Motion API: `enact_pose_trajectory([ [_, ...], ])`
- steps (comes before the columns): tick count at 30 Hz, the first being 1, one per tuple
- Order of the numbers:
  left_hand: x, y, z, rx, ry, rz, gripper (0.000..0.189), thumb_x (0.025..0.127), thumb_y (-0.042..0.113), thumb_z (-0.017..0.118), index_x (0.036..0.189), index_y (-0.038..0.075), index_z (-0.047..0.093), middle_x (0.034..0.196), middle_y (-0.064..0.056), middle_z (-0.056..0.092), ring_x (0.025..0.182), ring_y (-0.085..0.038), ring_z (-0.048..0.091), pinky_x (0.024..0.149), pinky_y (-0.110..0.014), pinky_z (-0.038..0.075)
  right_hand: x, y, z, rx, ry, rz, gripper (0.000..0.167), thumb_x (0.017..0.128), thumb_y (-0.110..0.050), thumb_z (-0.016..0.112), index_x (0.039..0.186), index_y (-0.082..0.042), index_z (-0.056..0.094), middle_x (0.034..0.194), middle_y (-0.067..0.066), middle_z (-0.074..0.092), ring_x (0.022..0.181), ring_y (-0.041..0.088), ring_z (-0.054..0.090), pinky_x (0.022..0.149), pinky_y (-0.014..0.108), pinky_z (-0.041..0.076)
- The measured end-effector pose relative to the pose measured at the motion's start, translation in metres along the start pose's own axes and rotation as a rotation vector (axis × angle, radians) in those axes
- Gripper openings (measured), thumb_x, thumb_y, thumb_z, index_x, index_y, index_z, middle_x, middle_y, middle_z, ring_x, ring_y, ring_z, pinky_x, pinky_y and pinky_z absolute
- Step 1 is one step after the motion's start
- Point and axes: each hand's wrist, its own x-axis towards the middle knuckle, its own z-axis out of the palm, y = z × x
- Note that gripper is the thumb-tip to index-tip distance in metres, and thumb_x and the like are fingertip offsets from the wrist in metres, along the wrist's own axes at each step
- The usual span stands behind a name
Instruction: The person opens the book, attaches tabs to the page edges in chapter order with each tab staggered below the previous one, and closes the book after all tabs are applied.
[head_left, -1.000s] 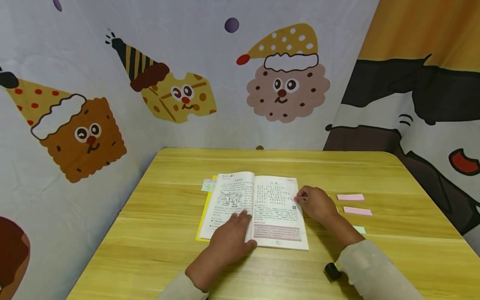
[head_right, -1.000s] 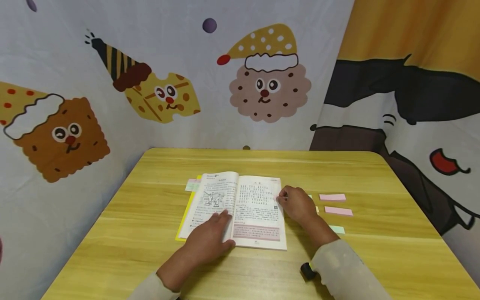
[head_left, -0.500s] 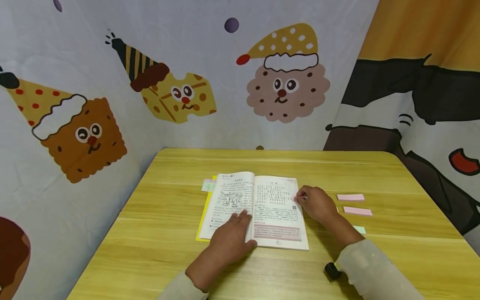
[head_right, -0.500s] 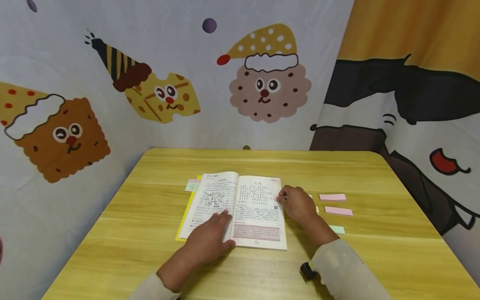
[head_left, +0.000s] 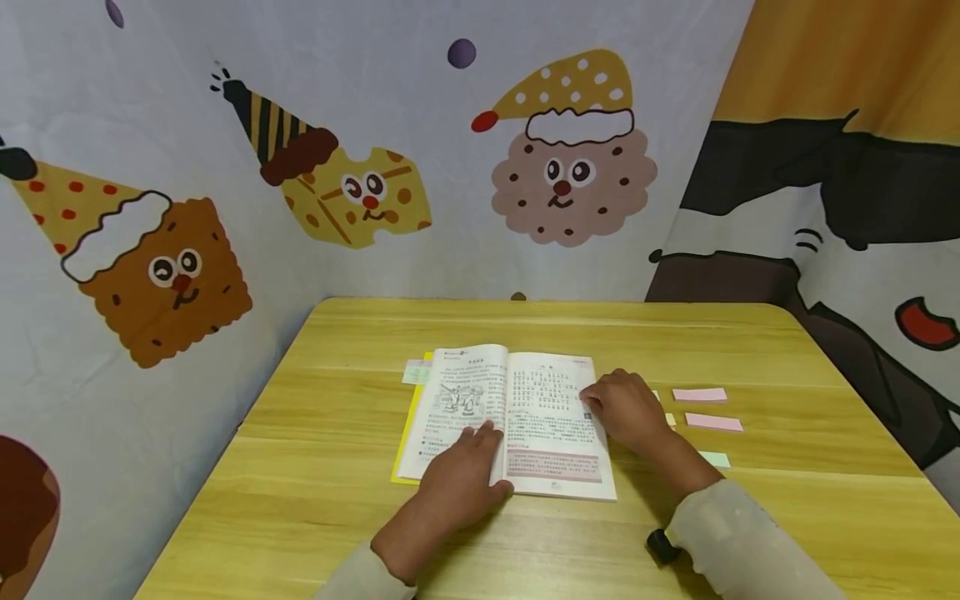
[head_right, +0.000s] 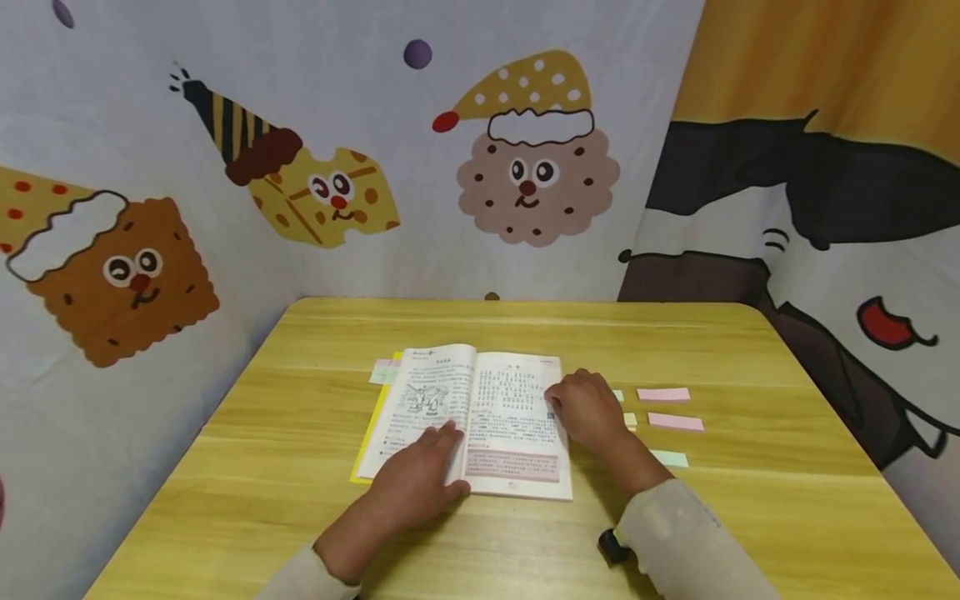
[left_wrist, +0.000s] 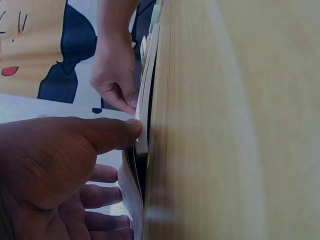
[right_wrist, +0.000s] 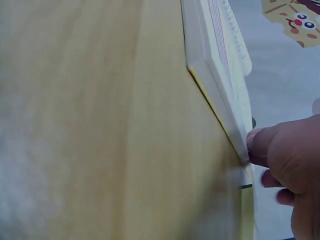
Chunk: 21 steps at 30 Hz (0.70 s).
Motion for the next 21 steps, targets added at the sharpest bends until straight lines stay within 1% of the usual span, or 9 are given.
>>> enact_pose_trajectory([
  [2, 0.0, 0.0, 0.0, 0.001, 0.001, 0.004, 0.073, 0.089, 0.042, 0.077, 0.148, 0.008, 0.051, 0.155, -0.013, 0.048, 0.139, -0.035, 0.048, 0.098, -0.049, 0.051, -0.001, -0.002, -0.004, 0.006, -0.039, -0.011, 0.019, 0.089, -0.005, 0.077, 0.106, -0.01, 0.082, 0.096, 0.003, 0.074, 0.085, 0.024, 0.061, 0.079, 0.042, 0.048],
  [5, 0.0, 0.0, 0.001, 0.004, 0.008, 0.007, 0.073, 0.089, 0.042, 0.077, 0.148, 0.008, 0.051, 0.154, -0.013, 0.049, 0.138, -0.035, 0.049, 0.097, -0.049, 0.052, -0.004, -0.006, -0.011, 0.032, -0.098, -0.031, 0.024, 0.088, 0.001, 0.073, 0.106, -0.01, 0.082, 0.098, 0.002, 0.074, 0.088, 0.025, 0.062, 0.081, 0.043, 0.049],
  [8, 0.0, 0.0, 0.001, 0.007, 0.015, 0.008, 0.073, 0.088, 0.042, 0.078, 0.147, 0.008, 0.052, 0.153, -0.013, 0.049, 0.138, -0.036, 0.049, 0.097, -0.049, 0.052, -0.008, -0.011, -0.019, 0.059, -0.138, -0.084, 0.026, 0.084, 0.005, 0.072, 0.103, -0.01, 0.083, 0.097, 0.002, 0.073, 0.088, 0.025, 0.063, 0.078, 0.043, 0.051],
  [10, 0.0, -0.001, 0.001, 0.008, 0.016, 0.012, 0.073, 0.088, 0.042, 0.077, 0.147, 0.008, 0.052, 0.154, -0.013, 0.049, 0.138, -0.036, 0.049, 0.098, -0.049, 0.052, -0.014, -0.015, -0.023, 0.073, -0.146, -0.136, 0.026, 0.082, 0.005, 0.072, 0.101, -0.009, 0.083, 0.095, 0.003, 0.072, 0.086, 0.024, 0.063, 0.075, 0.041, 0.052],
  [13, 0.0, -0.001, 0.001, 0.013, 0.017, 0.018, 0.072, 0.089, 0.043, 0.077, 0.147, 0.008, 0.052, 0.154, -0.013, 0.048, 0.138, -0.036, 0.049, 0.099, -0.049, 0.051, -0.026, -0.021, -0.028, 0.085, -0.141, -0.219, 0.023, 0.08, 0.004, 0.074, 0.098, -0.007, 0.083, 0.094, 0.003, 0.071, 0.085, 0.022, 0.064, 0.074, 0.038, 0.054],
  [16, 0.0, -0.001, 0.001, 0.012, 0.018, 0.019, 0.072, 0.089, 0.043, 0.077, 0.147, 0.008, 0.052, 0.154, -0.013, 0.048, 0.138, -0.036, 0.049, 0.099, -0.049, 0.051, -0.04, -0.028, -0.033, 0.102, -0.146, -0.275, 0.016, 0.082, -0.002, 0.079, 0.096, -0.008, 0.083, 0.097, 0.003, 0.07, 0.088, 0.021, 0.064, 0.075, 0.038, 0.055],
  [19, -0.001, 0.0, 0.0, 0.009, 0.016, 0.012, 0.072, 0.089, 0.042, 0.077, 0.147, 0.008, 0.052, 0.154, -0.013, 0.049, 0.138, -0.036, 0.049, 0.098, -0.049, 0.051, -0.053, -0.037, -0.039, 0.113, -0.169, -0.283, 0.014, 0.084, -0.011, 0.082, 0.097, -0.009, 0.083, 0.102, 0.003, 0.071, 0.094, 0.021, 0.065, 0.08, 0.041, 0.055],
  [21, -0.001, 0.0, 0.0, 0.009, 0.016, 0.009, 0.072, 0.089, 0.042, 0.077, 0.147, 0.007, 0.052, 0.154, -0.013, 0.049, 0.138, -0.036, 0.049, 0.097, -0.049, 0.052, -0.061, -0.043, -0.042, 0.109, -0.191, -0.263, 0.018, 0.084, -0.019, 0.084, 0.099, -0.01, 0.082, 0.106, 0.002, 0.071, 0.099, 0.022, 0.065, 0.085, 0.043, 0.054],
])
